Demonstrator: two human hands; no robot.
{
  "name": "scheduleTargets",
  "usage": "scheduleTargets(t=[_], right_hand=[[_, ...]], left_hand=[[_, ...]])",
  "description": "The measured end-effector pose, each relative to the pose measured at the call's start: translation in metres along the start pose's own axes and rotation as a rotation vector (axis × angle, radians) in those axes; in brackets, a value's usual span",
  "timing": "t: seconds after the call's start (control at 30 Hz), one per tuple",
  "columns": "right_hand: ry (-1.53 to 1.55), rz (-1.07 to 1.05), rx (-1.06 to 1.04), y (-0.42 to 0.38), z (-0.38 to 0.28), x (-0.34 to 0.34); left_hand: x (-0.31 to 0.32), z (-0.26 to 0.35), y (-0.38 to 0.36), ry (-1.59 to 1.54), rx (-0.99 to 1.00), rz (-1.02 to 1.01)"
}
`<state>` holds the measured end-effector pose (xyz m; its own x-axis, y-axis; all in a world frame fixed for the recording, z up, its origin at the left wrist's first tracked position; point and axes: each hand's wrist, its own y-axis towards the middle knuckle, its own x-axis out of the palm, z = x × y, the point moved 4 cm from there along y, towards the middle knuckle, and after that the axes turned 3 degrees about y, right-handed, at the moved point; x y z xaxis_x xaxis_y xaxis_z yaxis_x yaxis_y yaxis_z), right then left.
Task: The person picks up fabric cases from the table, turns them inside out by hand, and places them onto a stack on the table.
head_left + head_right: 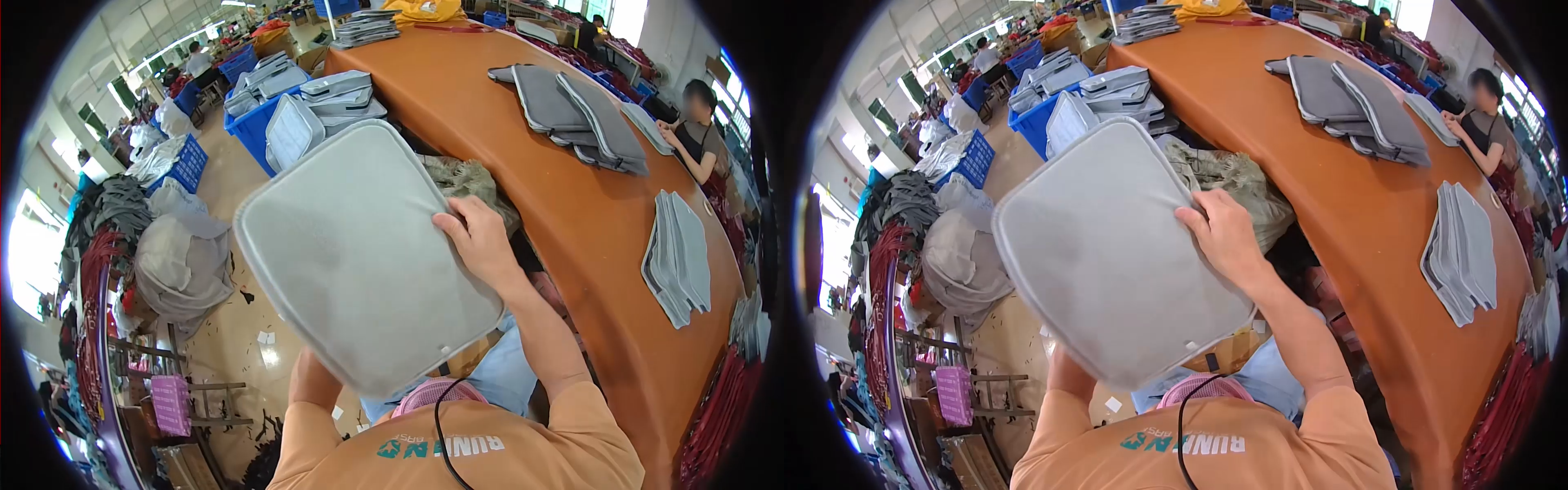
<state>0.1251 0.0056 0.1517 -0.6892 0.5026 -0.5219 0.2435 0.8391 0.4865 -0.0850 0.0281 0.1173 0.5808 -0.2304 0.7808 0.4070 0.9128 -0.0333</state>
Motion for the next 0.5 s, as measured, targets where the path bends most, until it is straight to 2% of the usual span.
scheduleTargets(t=[0.13, 0.17, 0.23, 0.27, 0.3, 0.33, 0.37, 0.4, 0.47, 0.5], right_hand=[[0.319, 0.228, 0.396, -0.058, 0.023, 0.002], [0.309, 0.293, 0.402, -0.080, 0.026, 0.008], [0.291, 0.370, 0.452, -0.134, 0.038, 0.028], [0.385, 0.318, 0.458, -0.161, 0.048, 0.044], [0.483, 0.266, 0.457, -0.187, 0.058, 0.060], [0.454, 0.312, 0.349, -0.214, 0.068, 0.070], [0.422, 0.357, 0.229, -0.213, 0.057, 0.059], [0.776, 0.154, 0.829, -0.242, 0.062, 0.043], [0.833, 0.113, 0.750, -0.273, 0.118, 0.022], [0.513, 0.026, 0.542, -0.276, 0.137, -0.010]], left_hand=[[-0.017, 0.001, -0.005, 0.122, 0.173, -0.072], [-0.045, 0.002, 0.025, 0.128, 0.136, -0.072], [-0.096, -0.034, 0.059, -0.410, -0.070, -0.068], [-0.118, -0.064, 0.061, -0.685, -0.159, -0.050], [-0.085, -0.200, 0.008, -0.960, -0.238, -0.027], [-0.077, -0.208, 0.006, -0.957, -0.253, -0.013], [-0.057, -0.215, 0.010, -1.404, -0.367, 0.207], [-0.035, -0.221, 0.014, -1.845, -0.470, 0.452], [0.022, -0.218, 0.025, -2.690, -0.647, 1.012], [0.043, -0.213, 0.027, -3.088, -0.706, 1.351]])
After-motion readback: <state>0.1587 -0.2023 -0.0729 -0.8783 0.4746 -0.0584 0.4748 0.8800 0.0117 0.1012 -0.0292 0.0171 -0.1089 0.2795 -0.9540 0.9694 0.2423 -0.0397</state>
